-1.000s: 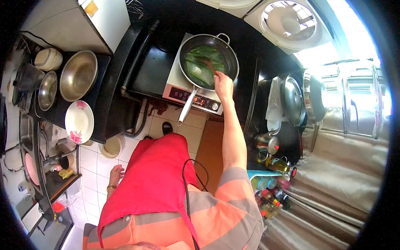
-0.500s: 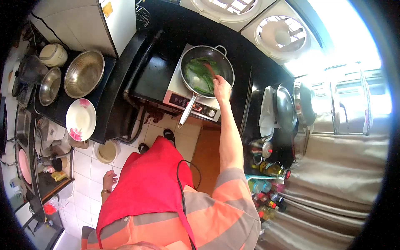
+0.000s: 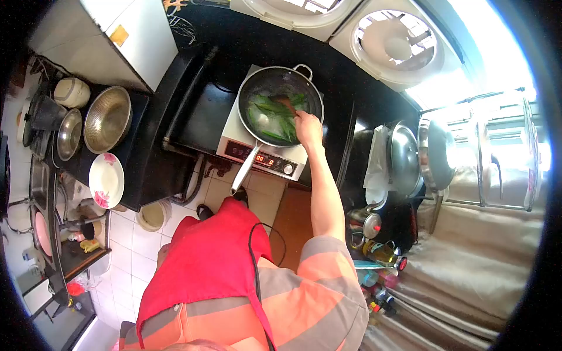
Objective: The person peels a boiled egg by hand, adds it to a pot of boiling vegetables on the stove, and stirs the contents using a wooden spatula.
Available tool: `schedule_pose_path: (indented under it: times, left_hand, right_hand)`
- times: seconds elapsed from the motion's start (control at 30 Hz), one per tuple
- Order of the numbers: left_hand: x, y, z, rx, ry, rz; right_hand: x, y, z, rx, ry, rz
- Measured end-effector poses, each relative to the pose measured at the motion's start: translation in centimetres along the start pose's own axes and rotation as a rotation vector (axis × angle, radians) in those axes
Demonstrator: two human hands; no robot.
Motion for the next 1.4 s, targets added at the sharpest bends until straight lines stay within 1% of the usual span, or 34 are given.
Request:
schedule_pose_path:
  times: [0.03,0.1,0.13,0.23,0.27,0.3,0.33,0.5,0.6,0.63,0.67,0.7,0.77,0.87,0.93,1.03,1.1,1.17,1.23,1.3,1.4]
  left_hand:
    - [-0.1,-0.5,-0.4,-0.011,0.002,-0.002]
    - [-0.9,-1.4,-1.0,-0.084,-0.050,0.032]
    - [-0.2,-2.0,-2.5,-0.095,-0.048,0.032]
    - [0.7,-3.3,-6.6,-0.076,-0.019,0.020]
    - [0.6,-3.4,-7.3,-0.006,0.018,0.025]
    - [0.4,-3.6,-7.9,0.067,0.053,0.030]
    - [0.5,-3.7,-8.6,0.054,0.060,0.032]
    - [1.2,-5.3,-10.5,0.030,0.040,0.049]
    - [0.6,-5.9,-9.7,-0.059,0.011,0.055]
    - [0.0,-5.8,-8.9,-0.116,-0.006,0.054]
    - [-0.6,-5.9,-8.1,-0.117,-0.008,0.056]
    - [-0.8,-6.1,-7.6,-0.091,-0.021,0.074]
    - [-1.4,-6.1,-6.8,-0.067,-0.034,0.095]
    - [-1.4,-6.4,-7.6,-0.107,-0.046,0.087]
    - [-0.2,-7.1,-9.1,0.009,0.070,0.054]
    - [0.4,-7.2,-9.4,0.046,0.061,0.020]
    - [0.2,-7.0,-8.5,0.024,0.060,0.027]
    - [0.3,-6.8,-7.6,0.004,0.054,0.034]
    - [0.9,-7.1,-7.3,-0.062,0.043,0.035]
    - [1.7,-7.2,-6.9,-0.023,0.050,0.011]
    - [2.4,-7.2,-5.8,-0.024,0.055,-0.061]
  right_hand:
    - [0.1,0.1,-0.5,-0.007,-0.008,0.004]
    - [0.7,0.4,-1.4,-0.087,-0.043,-0.129]
    - [0.7,0.0,-2.3,-0.092,-0.045,-0.149]
    - [1.0,-0.9,-4.5,-0.137,-0.067,-0.095]
    - [1.3,-0.9,-5.0,-0.141,-0.074,-0.092]
    - [1.7,-0.2,-4.9,-0.146,-0.072,-0.048]
    - [2.1,0.6,-4.7,-0.151,-0.069,-0.004]
    - [4.7,5.3,-4.7,-0.168,-0.062,-0.025]
    - [6.5,7.4,-4.7,-0.151,-0.055,0.021]
    - [7.1,7.7,-4.7,-0.108,0.014,0.022]
    - [7.4,7.9,-4.7,-0.065,0.083,0.022]
    - [7.5,7.8,-4.4,-0.026,0.073,0.058]
    - [7.6,7.1,-4.1,0.023,0.073,0.046]
    - [7.2,6.1,-4.5,0.037,0.061,0.008]
    - [6.8,6.2,-4.1,0.042,0.056,-0.029]
    - [5.8,6.9,-3.2,-0.036,0.060,-0.047]
    - [4.4,5.7,-2.4,-0.067,0.067,-0.052]
    - [2.8,3.6,-1.7,-0.111,0.138,-0.066]
    - [1.8,2.5,-0.7,-0.118,0.170,-0.012]
    - [1.3,1.7,-0.8,-0.045,0.170,0.034]
    - [0.8,1.7,-1.2,-0.001,0.182,0.003]
Point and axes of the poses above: each hand's wrist, its own x-axis away from the middle knuckle, its own y-axis out of the back of the hand, z = x × y, the point moved 1 cm from there along -x, towards the middle knuckle, and after that the axes turned 4 degrees about x, right-handed, at the moved point
